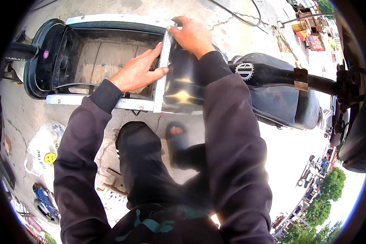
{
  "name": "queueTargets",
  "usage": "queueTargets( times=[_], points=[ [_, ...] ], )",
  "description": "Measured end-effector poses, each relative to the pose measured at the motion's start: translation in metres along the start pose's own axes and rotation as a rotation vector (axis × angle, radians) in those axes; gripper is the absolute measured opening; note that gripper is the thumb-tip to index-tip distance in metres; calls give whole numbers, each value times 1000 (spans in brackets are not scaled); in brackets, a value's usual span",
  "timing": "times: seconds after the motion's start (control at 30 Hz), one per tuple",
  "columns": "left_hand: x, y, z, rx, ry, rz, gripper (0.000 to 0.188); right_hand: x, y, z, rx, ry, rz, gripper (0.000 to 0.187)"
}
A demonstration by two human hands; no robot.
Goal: The person installs a metal frame onto the rear of an electric scooter. They position the frame, then use a cordless drill to secure it with screws. The person also handles a plastic bag containing hardware and a small wooden stool.
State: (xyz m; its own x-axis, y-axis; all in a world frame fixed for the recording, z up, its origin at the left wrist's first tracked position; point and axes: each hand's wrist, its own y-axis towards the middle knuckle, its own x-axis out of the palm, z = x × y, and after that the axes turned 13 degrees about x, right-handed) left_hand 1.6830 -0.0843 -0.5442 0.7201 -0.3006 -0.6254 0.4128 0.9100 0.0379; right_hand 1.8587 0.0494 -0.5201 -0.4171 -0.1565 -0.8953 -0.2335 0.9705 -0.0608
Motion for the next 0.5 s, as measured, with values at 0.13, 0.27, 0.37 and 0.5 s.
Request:
queueTargets(
  times=[0.13,0.27,0.37,0.5],
  points=[
    [-1,2,11,-58,-21,-32,91,7,-8,-12,59,-114,101,49],
    [-2,5,16,-33,-161,-61,94,-5,-14,-13,146,-121,27,53],
    [-4,10,10,-15,-262,-103,94,-12,-6,-13,183,-68,-21,53],
    [1,11,6,-117,-46,-82,89,-5,-23,-32,85,-73,90,39]
  ],
)
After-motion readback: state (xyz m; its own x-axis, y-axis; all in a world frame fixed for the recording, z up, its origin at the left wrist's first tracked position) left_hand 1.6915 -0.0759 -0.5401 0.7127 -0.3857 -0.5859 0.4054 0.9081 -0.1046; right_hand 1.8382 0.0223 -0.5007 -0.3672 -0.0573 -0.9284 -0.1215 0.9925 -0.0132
